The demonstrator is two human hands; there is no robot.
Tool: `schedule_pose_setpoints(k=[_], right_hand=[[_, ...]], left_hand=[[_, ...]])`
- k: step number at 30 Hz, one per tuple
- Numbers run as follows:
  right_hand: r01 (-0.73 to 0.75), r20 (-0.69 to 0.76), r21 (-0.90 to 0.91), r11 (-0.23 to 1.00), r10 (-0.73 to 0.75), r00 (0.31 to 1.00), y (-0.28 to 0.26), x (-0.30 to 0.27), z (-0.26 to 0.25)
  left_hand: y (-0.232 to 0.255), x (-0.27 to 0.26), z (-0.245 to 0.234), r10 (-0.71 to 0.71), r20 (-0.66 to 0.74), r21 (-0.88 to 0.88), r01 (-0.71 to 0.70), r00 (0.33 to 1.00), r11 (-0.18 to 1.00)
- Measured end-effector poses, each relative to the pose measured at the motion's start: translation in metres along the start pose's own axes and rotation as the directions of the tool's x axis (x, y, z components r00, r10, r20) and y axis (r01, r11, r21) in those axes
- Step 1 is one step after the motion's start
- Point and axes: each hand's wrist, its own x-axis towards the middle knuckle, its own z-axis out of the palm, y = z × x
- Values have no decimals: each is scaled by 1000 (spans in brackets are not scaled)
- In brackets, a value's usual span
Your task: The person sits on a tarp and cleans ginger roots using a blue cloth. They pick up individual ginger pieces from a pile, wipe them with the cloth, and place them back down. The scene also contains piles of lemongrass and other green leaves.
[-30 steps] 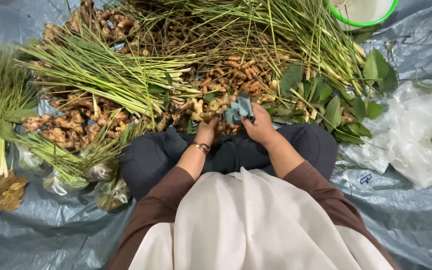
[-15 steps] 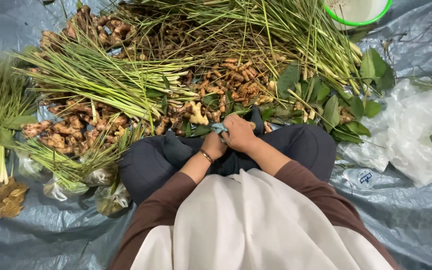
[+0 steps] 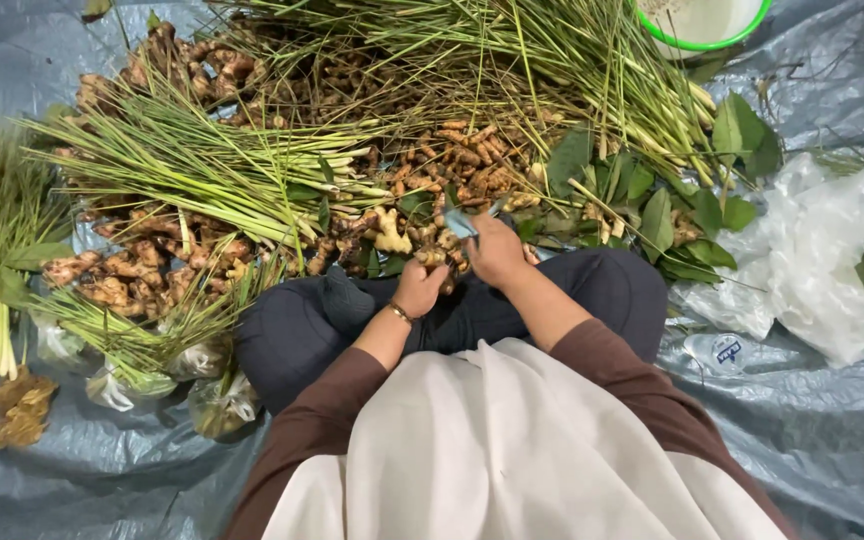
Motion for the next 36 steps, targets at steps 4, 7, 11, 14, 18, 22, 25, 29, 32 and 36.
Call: schedule_pose_setpoints(k=[4, 7, 11, 14, 18, 22, 25, 29, 32, 36], right_hand=[[142, 20, -215, 966, -141, 990, 26, 13, 17], [70, -44, 73, 995, -67, 997, 38, 12, 21], [-23, -243, 565, 825, 194, 951, 40, 14, 19], [-10, -287, 748, 663, 337, 896, 28, 17, -6], [-13, -286, 807, 591, 410, 866, 7, 12, -28], [-6, -215, 931, 366, 560, 800, 7, 15, -42], [127, -164, 986, 104, 646, 746, -4, 11, -79], [332, -118, 913, -239, 624, 772, -1, 4, -106], [292, -185, 935, -201, 427, 885, -102, -45, -117], [-6, -50, 993, 118, 461, 886, 15, 7, 37]], left_hand=[[37, -11, -10, 115, 47, -14, -114, 992, 993], [61, -17, -12, 206, 34, 45, -207, 978, 977], [93, -19, -14, 204, 74, 195, -215, 976, 957], [102, -24, -15, 110, 135, 191, -135, 985, 972], [115, -18, -9, 68, 170, 135, -92, 983, 987], [30, -9, 1, -63, 69, 24, 62, 996, 998], [39, -22, -3, -188, 33, -213, 190, 982, 958], [66, -28, -17, -286, -50, -396, 244, 957, 885], [49, -27, -23, -245, -136, -360, 182, 960, 915], [25, -9, -11, -143, -96, -157, 127, 985, 980]])
